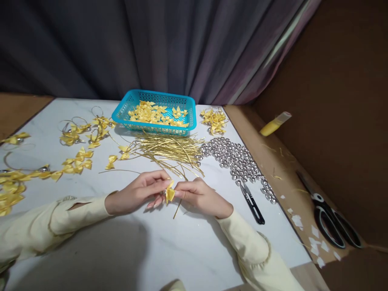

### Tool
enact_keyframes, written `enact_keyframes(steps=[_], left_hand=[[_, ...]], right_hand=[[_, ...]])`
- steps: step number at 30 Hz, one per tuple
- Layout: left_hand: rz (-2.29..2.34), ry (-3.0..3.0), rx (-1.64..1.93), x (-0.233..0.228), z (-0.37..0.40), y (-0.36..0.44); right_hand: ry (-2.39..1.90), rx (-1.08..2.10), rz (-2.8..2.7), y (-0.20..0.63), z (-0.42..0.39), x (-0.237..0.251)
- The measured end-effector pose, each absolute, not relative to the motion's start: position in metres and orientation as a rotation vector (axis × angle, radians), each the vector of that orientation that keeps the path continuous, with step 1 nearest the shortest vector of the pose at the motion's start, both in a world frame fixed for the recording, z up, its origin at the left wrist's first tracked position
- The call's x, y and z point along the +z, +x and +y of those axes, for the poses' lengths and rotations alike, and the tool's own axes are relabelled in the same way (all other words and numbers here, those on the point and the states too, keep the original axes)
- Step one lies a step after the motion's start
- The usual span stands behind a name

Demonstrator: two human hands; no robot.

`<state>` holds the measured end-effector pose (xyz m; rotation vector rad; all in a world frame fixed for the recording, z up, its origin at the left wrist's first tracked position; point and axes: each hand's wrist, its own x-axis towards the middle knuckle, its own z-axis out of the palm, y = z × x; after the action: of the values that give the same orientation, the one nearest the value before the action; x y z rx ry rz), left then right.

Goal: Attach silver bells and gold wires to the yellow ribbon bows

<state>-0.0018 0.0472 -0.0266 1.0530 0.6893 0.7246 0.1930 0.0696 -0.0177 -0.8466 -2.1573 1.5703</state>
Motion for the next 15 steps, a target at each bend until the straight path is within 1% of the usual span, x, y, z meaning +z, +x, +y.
enact_keyframes(steps=[9, 15], left_hand=[[0.649, 1.032, 0.680, -0.0239, 0.0436, -0.0016], [0.654, 1.018, 0.669, -0.0259, 0.0438, -0.0012]], right_hand=[[-0.799, 1.468, -2.207, 0.1918, 0.0694, -0.0164], [-0.819, 1.491, -2.181, 0.1925, 0.0694, -0.0208]])
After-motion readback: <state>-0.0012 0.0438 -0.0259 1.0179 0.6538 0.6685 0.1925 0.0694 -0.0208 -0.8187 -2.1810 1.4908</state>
